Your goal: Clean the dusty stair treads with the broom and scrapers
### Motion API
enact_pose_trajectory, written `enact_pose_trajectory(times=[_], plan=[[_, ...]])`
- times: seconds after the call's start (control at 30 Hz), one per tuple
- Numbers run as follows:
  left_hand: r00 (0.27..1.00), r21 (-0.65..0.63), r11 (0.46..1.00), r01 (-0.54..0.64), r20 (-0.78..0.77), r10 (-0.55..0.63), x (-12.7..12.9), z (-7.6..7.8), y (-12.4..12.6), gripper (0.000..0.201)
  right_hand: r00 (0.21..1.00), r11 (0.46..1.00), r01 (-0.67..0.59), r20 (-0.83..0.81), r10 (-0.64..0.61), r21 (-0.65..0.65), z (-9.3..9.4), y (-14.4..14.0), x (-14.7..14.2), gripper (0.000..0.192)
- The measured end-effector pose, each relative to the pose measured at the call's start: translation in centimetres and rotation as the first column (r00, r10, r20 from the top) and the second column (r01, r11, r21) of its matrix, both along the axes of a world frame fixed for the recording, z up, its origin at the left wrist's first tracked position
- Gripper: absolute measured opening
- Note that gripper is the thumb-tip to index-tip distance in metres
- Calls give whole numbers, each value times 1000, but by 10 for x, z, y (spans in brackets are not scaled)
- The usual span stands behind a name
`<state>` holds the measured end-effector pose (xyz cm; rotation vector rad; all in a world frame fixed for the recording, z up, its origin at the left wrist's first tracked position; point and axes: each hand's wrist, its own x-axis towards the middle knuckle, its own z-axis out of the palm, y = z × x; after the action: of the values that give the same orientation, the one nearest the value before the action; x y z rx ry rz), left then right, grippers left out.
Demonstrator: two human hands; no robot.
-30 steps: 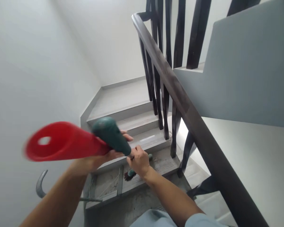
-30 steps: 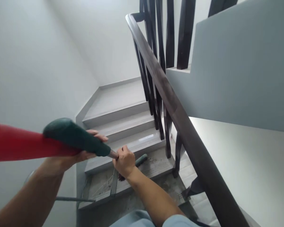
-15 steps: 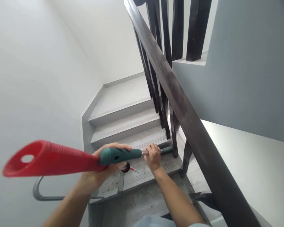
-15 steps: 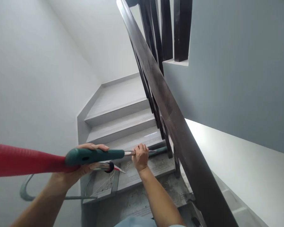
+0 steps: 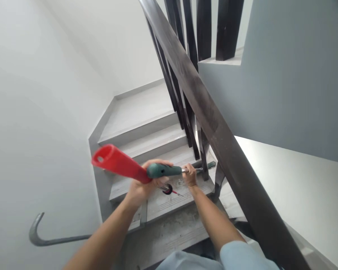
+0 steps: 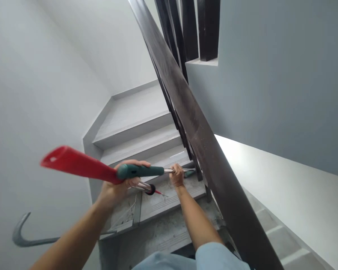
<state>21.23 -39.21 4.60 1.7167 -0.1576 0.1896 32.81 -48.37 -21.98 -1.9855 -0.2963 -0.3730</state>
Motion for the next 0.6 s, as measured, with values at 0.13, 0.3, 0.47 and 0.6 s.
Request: enact_pose_trajectory(times=[0.13,0.3,0.47,0.6], plan=[[999,158,987,17,-36,-11,-12,20,0,31,994,997,-77,-78,76,-10,11,36,-33,21],[991,267,955,-130,33,126,-66,66,-1,30,930,947,-320,181,321,-33,48,62,-68,18],[961,2,964,-264,83,263,-93,86,-11,22,866,977,-212,457,202,-30,71,39,-57,23],[991,-47,991,-128,34,130,-58,42,-2,26,896,998,-53,443,33,33,44,8,-17,30]])
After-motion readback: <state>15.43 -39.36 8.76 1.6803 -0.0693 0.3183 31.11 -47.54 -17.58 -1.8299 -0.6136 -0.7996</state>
